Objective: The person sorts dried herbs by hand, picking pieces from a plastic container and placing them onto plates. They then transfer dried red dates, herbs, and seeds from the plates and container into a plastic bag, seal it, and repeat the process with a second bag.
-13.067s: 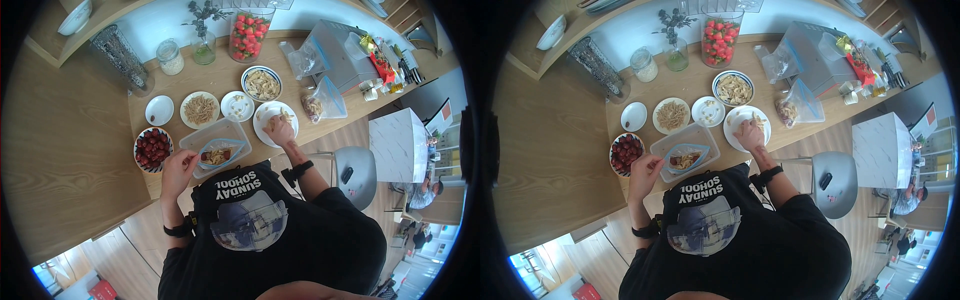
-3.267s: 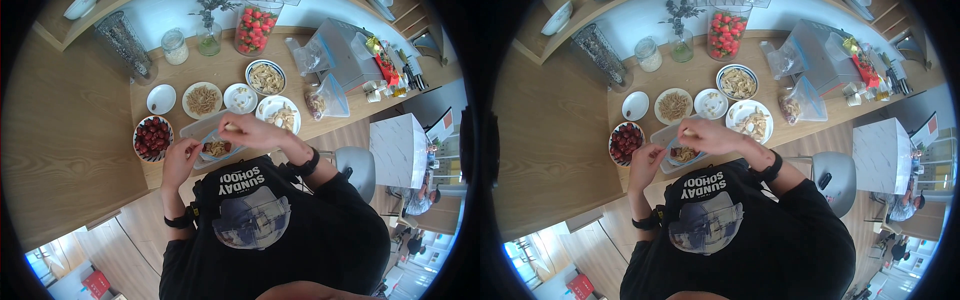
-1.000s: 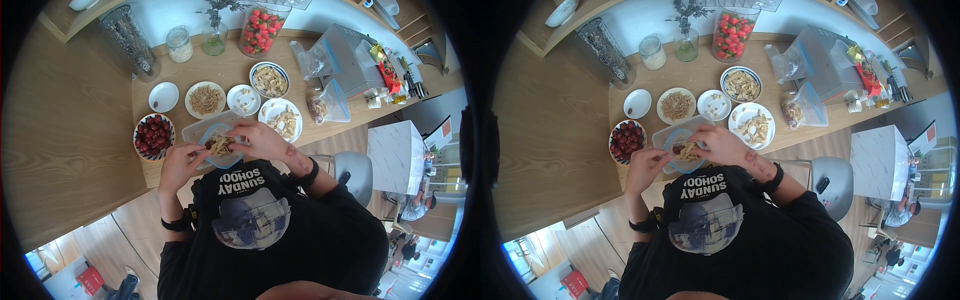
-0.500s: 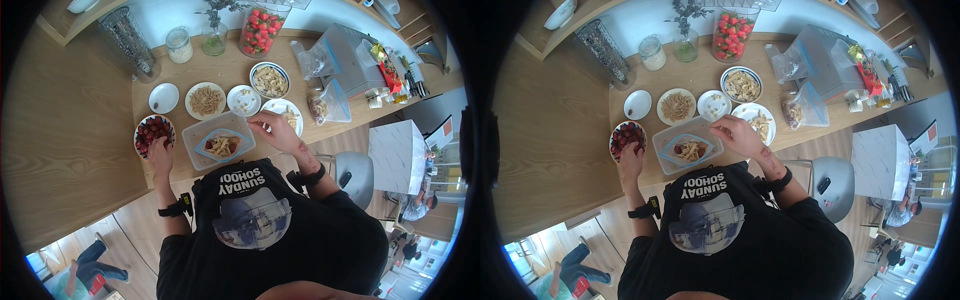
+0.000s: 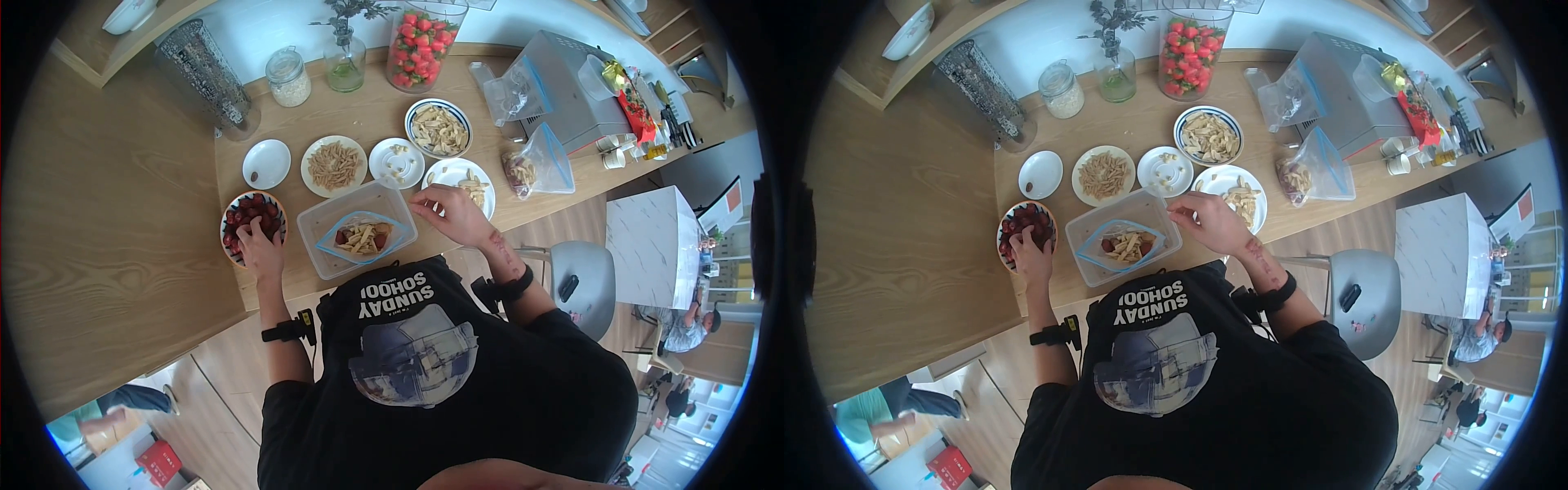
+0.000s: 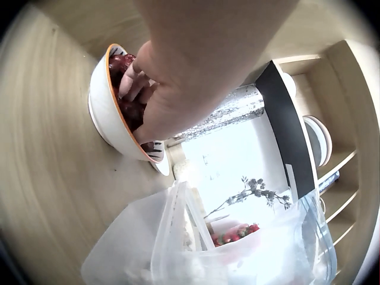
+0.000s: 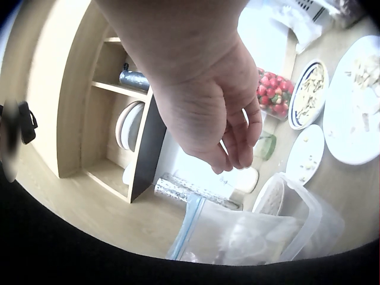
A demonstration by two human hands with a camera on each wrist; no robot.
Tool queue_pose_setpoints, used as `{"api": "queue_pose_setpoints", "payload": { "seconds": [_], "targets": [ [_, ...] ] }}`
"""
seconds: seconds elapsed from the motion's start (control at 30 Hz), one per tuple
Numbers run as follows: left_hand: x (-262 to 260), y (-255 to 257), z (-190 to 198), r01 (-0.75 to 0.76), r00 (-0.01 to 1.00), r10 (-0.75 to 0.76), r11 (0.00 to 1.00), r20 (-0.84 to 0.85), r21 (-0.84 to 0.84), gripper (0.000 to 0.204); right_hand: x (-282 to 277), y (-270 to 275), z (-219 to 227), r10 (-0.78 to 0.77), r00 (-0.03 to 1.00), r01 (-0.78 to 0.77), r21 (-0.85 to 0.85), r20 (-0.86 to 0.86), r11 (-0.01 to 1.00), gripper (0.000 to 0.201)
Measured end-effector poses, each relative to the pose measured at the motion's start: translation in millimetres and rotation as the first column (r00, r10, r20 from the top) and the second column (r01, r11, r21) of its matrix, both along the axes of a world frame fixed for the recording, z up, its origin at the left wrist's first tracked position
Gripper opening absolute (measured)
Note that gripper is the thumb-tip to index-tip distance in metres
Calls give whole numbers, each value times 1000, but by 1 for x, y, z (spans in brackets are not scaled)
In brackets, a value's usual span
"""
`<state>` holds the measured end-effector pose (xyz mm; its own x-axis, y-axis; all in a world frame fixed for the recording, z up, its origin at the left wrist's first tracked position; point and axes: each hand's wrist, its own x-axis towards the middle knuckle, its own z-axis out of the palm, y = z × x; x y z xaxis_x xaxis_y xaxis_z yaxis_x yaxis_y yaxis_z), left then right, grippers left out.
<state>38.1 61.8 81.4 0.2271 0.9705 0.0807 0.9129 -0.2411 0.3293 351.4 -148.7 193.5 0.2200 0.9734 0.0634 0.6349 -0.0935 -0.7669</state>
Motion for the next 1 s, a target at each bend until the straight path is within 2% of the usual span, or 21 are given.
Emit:
{"api": "queue_pose_setpoints", "payload": {
  "seconds": [0.13, 0.17, 0.23, 0.37, 0.43, 0.57, 0.73, 0.87, 1.0],
  "targets": [
    [1, 2, 0, -29, 996, 37, 994, 84, -102, 56, 1, -1, -5, 10, 1000, -10, 0, 20, 1000, 15],
    [2, 2, -3, -26, 996, 35, 995, 84, -100, 56, 2, -2, -10, 15, 1000, -15, 28, 23, 999, 16],
    [4, -1, -8, 33, 995, -34, 999, 90, 6, 52, 3, -3, -16, 15, 1000, -17, 58, 25, 998, 16],
    [5, -3, -11, 30, 997, -29, 999, 73, -13, 46, 5, -7, -21, 16, 1000, -17, 29, 23, 999, 18],
    [1, -1, -18, 77, 994, -80, 996, 80, 37, 39, 4, -7, -22, 16, 999, -17, 4, 30, 1000, 18],
    [-4, 4, -27, 114, 987, -111, 993, 116, -22, 32, 5, -10, -24, 10, 1000, -10, -10, 20, 1000, 18],
    [-9, 4, -23, 197, 958, -198, 980, 207, 26, 25, 2, -10, -18, 1, 1000, -2, -60, -19, 998, 20],
    [-12, 5, -18, 200, 956, -188, 979, 227, -30, 26, 0, -12, -18, -11, 1000, 9, -67, -18, 998, 20],
    [-12, 7, -13, 177, 972, -162, 981, 170, -76, 25, 0, -12, -20, -22, 999, 20, -80, -23, 997, 20]
  ]
}}
